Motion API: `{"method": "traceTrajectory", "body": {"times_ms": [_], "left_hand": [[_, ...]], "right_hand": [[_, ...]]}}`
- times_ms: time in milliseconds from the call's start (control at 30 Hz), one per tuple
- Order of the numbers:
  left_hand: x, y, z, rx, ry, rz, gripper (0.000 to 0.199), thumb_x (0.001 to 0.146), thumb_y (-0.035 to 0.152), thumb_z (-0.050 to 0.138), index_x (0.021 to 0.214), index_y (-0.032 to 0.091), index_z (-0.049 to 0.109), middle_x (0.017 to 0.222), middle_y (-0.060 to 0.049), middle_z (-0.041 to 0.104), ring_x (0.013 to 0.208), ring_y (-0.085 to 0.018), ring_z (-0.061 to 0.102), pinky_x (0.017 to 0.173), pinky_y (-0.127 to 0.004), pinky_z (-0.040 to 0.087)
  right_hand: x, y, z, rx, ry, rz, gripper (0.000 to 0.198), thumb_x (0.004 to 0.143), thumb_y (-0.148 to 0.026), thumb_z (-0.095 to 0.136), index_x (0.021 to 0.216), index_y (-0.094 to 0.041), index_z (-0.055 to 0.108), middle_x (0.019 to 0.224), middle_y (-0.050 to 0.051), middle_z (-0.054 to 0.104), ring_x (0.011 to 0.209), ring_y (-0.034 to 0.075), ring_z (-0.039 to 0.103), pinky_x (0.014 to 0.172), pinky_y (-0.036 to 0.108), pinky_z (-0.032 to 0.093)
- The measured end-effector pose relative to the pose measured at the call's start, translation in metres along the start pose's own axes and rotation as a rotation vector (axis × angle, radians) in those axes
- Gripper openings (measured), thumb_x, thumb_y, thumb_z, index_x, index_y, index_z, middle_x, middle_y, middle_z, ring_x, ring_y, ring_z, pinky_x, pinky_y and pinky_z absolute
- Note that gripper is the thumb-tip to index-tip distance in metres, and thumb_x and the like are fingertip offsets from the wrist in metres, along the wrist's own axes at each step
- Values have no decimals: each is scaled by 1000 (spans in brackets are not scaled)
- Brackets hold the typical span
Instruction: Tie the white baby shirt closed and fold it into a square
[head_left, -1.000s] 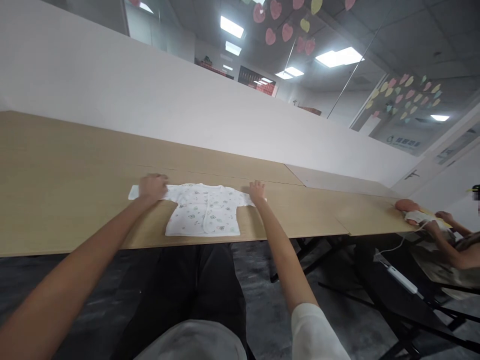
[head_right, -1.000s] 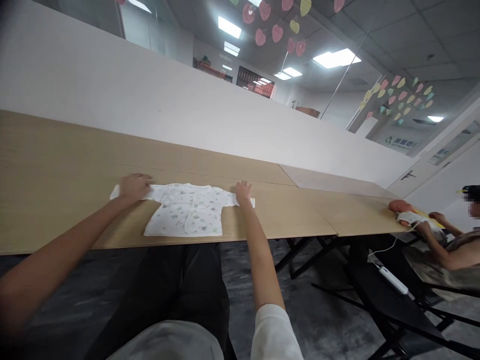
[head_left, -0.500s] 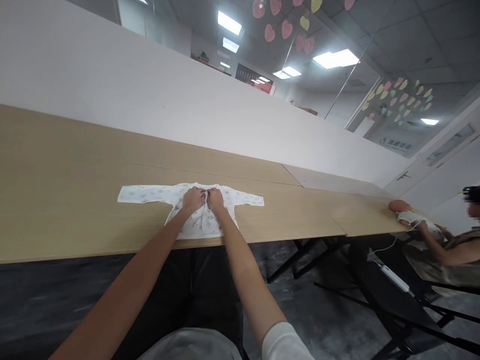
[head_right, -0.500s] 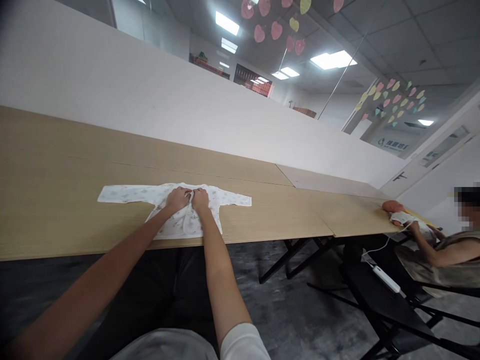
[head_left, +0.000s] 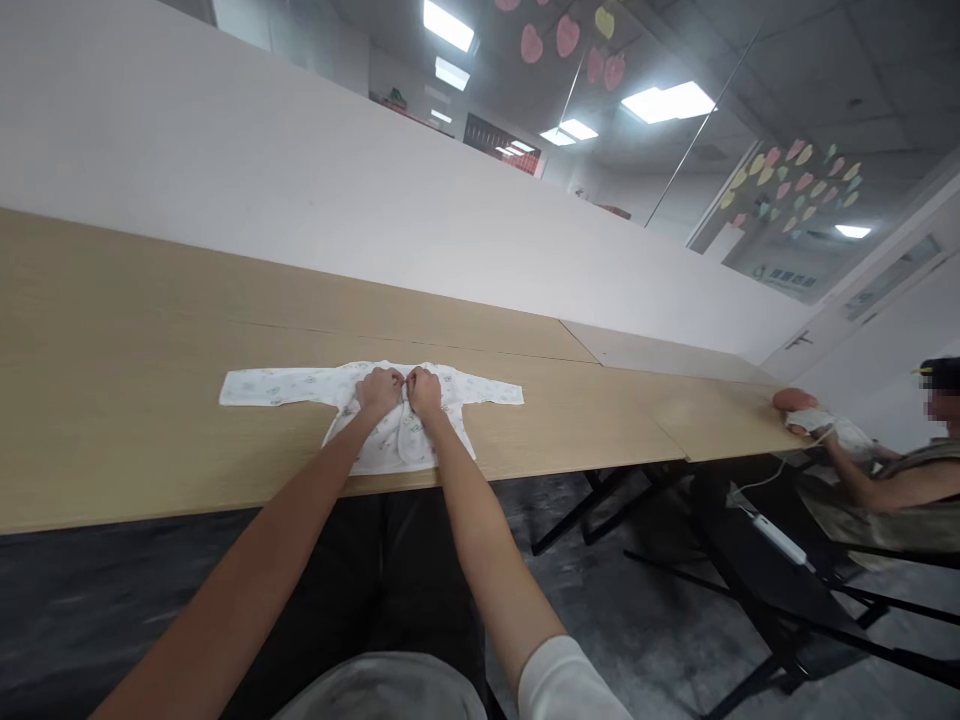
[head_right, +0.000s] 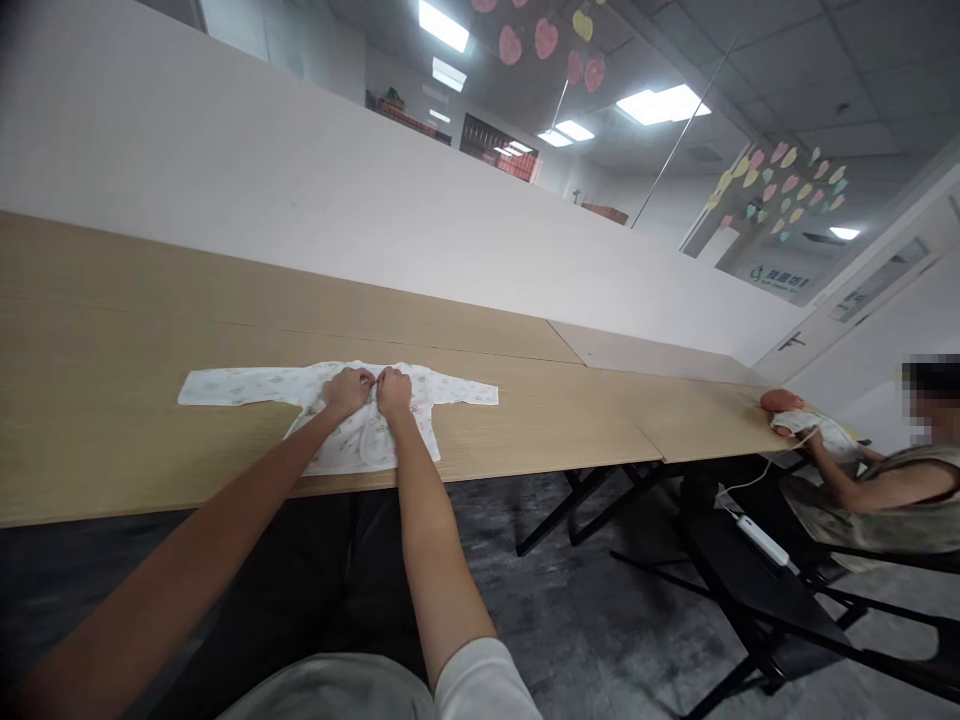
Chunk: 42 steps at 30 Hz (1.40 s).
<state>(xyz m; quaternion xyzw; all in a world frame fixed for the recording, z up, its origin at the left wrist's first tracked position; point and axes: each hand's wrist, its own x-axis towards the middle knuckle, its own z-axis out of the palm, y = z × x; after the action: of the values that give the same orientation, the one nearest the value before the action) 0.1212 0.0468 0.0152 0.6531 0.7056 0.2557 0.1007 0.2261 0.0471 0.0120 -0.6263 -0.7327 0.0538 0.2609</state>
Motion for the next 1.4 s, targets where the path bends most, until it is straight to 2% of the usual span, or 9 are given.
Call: {"method": "traceTrajectory", "body": {"times_ms": [300,567,900,1033,1133,1300,1400], "left_hand": [[-8,5,-5,38,20,32,36,97,33,33,110,24,66,114,-14,65,104,-31,61,85,-43,43],[-7,-4,-7,-37,-16,141,36,95,40,39,105,25,69,112,-12,65,105,-31,61,84,-41,44],[-1,-8,-2,-91,-23,186,39,90,50,45,103,28,74,113,-9,70,108,-30,61,91,-41,43],[9,-22,-4,-189,-161,232,35,85,47,50,101,28,75,110,-3,73,105,-25,63,90,-34,44],[12,-34,-9,-201,-225,231,34,83,45,52,99,25,75,107,-4,74,102,-24,65,88,-32,46],[-1,-36,-16,-67,-198,245,36,77,54,59,90,26,78,112,-7,72,109,-32,62,94,-40,44],[-14,-30,-17,-51,-148,228,32,77,54,62,89,29,79,121,-5,69,115,-33,57,100,-45,40]], "right_hand": [[7,9,11,95,118,-11,16,91,-7,48,87,-13,62,99,13,64,99,21,57,92,30,45],[3,12,8,265,113,43,16,87,-8,51,78,-18,61,85,5,67,84,17,61,85,28,48],[0,12,6,508,153,186,23,80,-9,51,94,-21,65,71,-2,65,74,15,63,78,24,49],[0,13,6,557,169,212,18,79,-12,55,91,-20,65,66,-4,62,72,15,63,77,23,48],[1,14,5,588,203,264,20,77,-10,54,89,-20,65,63,-5,61,69,14,63,75,23,48],[4,16,3,728,252,347,17,78,-12,53,89,-20,64,63,-5,61,67,13,64,71,21,49],[-1,16,3,764,190,286,16,78,-13,54,91,-20,63,62,-6,61,64,12,63,69,21,49]]}}
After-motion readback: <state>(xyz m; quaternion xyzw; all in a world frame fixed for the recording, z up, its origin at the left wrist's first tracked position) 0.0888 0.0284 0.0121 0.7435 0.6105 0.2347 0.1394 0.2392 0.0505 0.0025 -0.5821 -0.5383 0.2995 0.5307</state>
